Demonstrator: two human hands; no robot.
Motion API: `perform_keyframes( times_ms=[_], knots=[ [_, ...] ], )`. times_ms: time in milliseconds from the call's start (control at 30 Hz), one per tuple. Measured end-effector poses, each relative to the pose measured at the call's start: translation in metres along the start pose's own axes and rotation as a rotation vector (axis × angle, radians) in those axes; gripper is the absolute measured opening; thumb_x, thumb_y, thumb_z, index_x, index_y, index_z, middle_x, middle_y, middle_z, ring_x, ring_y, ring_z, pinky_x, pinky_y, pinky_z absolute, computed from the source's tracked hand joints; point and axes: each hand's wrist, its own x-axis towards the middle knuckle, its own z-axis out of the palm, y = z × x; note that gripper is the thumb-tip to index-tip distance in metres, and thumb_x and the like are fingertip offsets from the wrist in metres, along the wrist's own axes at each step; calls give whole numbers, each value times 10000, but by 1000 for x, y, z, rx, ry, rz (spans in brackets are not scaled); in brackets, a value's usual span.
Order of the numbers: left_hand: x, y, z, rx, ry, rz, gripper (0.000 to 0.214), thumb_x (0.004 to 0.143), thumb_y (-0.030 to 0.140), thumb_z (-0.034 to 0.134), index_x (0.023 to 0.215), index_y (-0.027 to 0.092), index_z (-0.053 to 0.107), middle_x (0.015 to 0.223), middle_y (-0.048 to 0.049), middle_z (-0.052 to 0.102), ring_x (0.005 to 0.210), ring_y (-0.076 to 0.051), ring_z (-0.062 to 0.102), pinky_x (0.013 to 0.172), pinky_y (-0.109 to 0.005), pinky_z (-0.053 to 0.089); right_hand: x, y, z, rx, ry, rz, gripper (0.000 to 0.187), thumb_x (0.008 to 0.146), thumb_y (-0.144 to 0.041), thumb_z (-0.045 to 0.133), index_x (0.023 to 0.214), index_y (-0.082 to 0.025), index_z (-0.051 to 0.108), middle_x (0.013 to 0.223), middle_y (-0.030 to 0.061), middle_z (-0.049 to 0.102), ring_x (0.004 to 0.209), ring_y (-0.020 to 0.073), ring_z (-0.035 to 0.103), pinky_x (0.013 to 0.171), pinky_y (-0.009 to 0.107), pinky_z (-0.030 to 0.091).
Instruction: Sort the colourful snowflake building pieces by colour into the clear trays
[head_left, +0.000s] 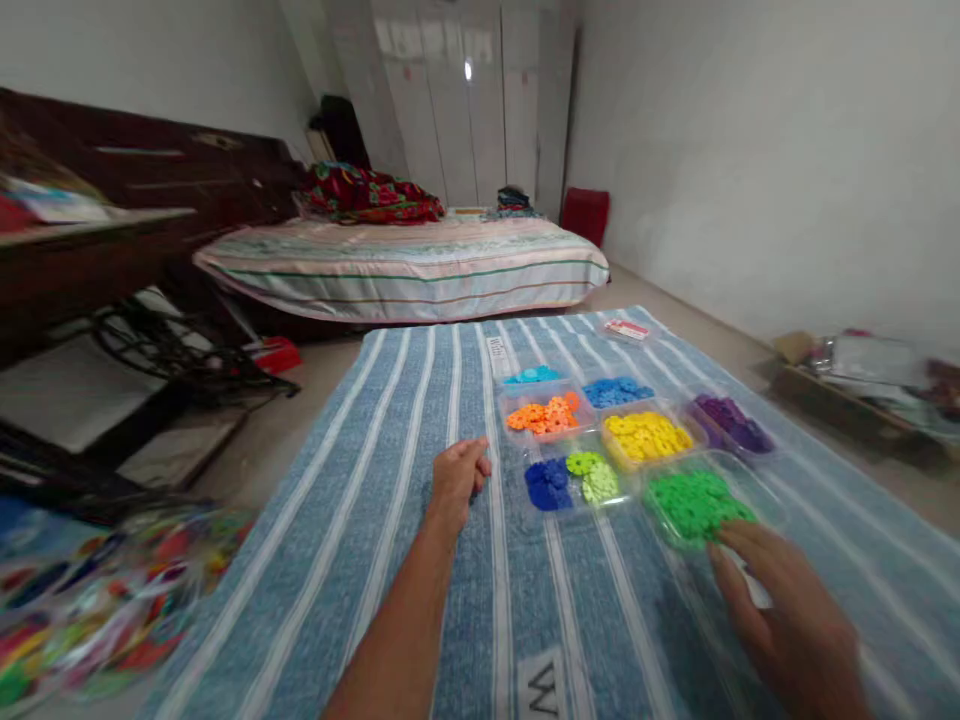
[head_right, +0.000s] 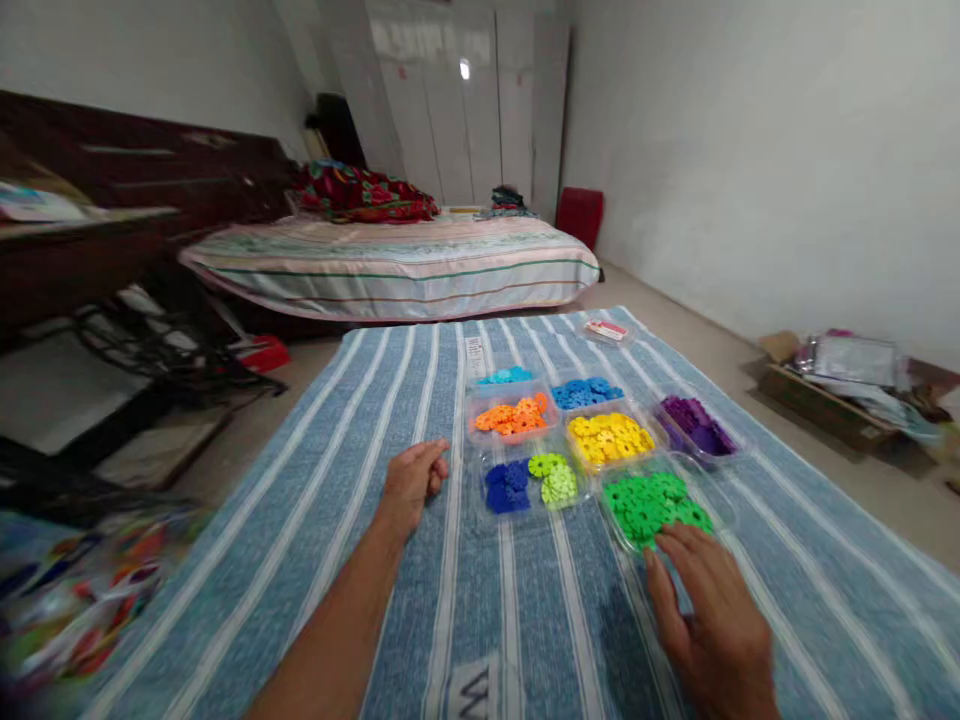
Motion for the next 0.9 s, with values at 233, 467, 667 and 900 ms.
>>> perform_keyframes(
  times_ms=[233,467,667,900],
  knots=[
    [2,-1,-7,-40,8,16,299,611,379,672,771,139,591,478,49,572,344,-43,427,377,-157,294,-5,-57,24,367,-105,-161,128,870,-151,505,948,-177,602,830,52,687,788,159,665,731,252,545],
    [-5,-2,-6,-27,-19,25,309,611,360,664,814,137,599,517,28,611,387,-63,486,415,-170,332,-20,-69,52,506,-191,-149,143,870,-115,469,904,-182,591,751,38,645,710,137,639,667,223,544],
    [-7,-2,-5,-5,-36,27,277,625,337,644,810,136,598,530,23,620,394,-64,490,416,-173,335,-40,-56,62,453,-224,-158,132,875,-132,474,897,-202,584,789,47,650,739,151,641,673,236,541],
    [-8,-2,-4,14,-39,31,239,630,303,618,807,143,598,536,31,617,390,-61,491,410,-170,330,-44,-61,68,464,-247,-104,136,887,-136,457,894,-198,579,773,44,628,727,147,624,666,240,524]
  ],
)
